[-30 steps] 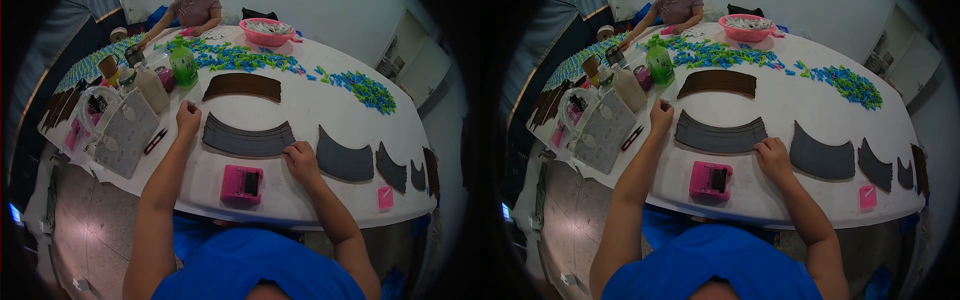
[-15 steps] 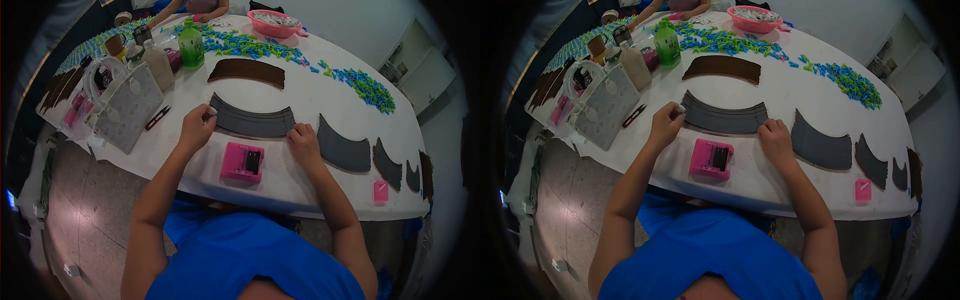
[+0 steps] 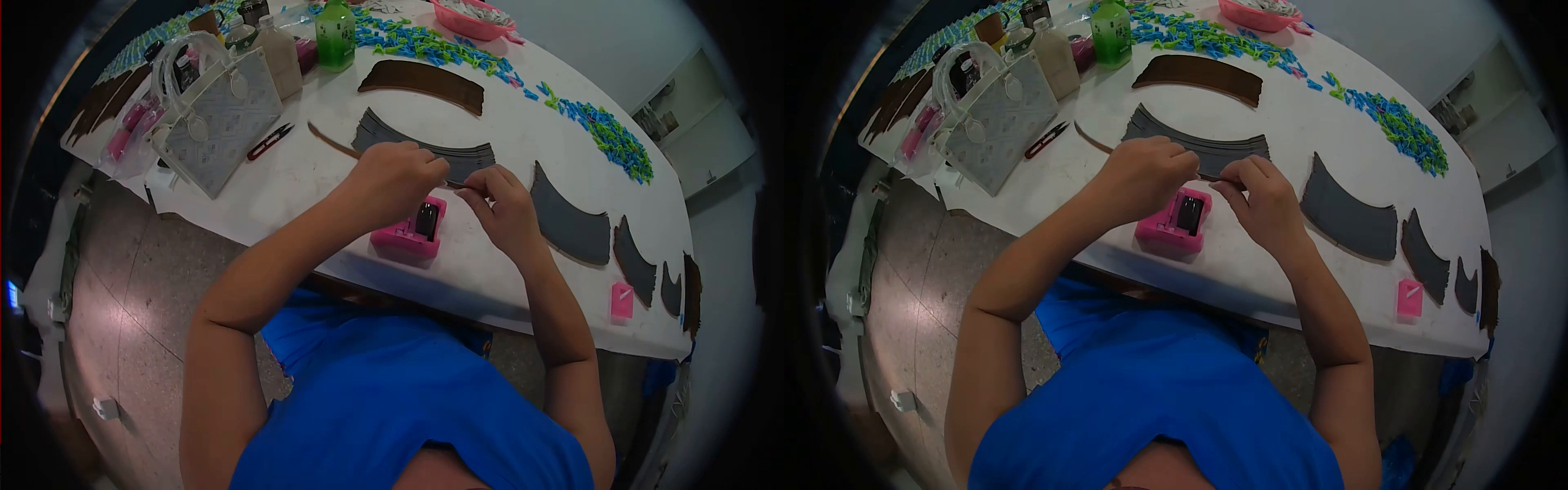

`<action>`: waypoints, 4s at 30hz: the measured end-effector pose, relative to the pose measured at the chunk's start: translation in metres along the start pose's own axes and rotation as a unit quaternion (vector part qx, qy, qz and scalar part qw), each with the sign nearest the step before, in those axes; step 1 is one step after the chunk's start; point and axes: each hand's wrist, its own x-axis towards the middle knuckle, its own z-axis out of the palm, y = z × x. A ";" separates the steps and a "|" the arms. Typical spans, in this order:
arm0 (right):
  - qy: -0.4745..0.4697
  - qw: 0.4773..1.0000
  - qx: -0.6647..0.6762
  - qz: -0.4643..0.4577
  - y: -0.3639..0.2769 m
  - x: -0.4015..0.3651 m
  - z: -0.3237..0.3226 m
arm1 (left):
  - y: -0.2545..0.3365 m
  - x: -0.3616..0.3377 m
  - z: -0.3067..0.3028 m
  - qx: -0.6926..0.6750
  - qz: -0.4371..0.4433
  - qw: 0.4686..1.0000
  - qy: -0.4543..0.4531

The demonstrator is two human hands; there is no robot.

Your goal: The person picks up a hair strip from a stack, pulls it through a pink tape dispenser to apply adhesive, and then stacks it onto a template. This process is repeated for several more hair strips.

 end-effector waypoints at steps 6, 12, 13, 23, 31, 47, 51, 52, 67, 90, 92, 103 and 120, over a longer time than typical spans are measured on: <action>-0.104 0.993 0.054 0.024 0.002 -0.007 0.010 | -0.008 -0.002 -0.022 0.068 0.083 0.992 -0.061; -0.121 0.990 0.075 -0.017 0.007 -0.004 0.027 | -0.003 0.005 -0.041 0.089 0.099 0.982 -0.131; -0.122 0.989 0.075 -0.018 0.007 -0.004 0.029 | -0.003 0.005 -0.041 0.083 0.117 0.982 -0.127; -0.152 0.987 0.057 0.003 0.015 -0.005 0.045 | -0.002 0.009 -0.036 0.122 0.162 0.974 -0.098; -0.121 0.991 0.053 -0.015 0.016 -0.008 0.051 | -0.010 -0.001 -0.032 0.104 0.136 0.982 -0.085; -0.138 0.989 -0.001 -0.050 0.025 -0.027 0.022 | -0.019 -0.048 0.024 -0.033 0.077 0.996 -0.029; -0.143 0.988 -0.010 -0.052 0.027 -0.029 0.019 | -0.018 -0.049 0.031 -0.048 0.076 0.996 -0.011; -0.142 0.988 -0.010 -0.051 0.028 -0.030 0.020 | -0.017 -0.049 0.031 -0.049 0.077 0.996 -0.014; -0.138 0.989 -0.008 -0.045 0.033 -0.040 0.010 | -0.016 -0.050 0.035 -0.053 0.074 0.996 -0.009; -0.091 0.983 -0.125 0.098 0.082 -0.132 -0.103 | -0.017 -0.040 0.037 -0.069 0.082 0.994 -0.019; -0.091 0.983 -0.124 0.098 0.082 -0.131 -0.103 | -0.017 -0.040 0.036 -0.066 0.079 0.994 -0.028; -0.044 0.983 -0.172 0.055 0.067 -0.101 -0.142 | -0.011 -0.029 0.042 -0.088 0.080 0.992 -0.035; -0.007 0.961 -0.273 -0.055 0.024 0.021 -0.220 | 0.019 -0.012 0.043 -0.399 -0.123 0.908 -0.044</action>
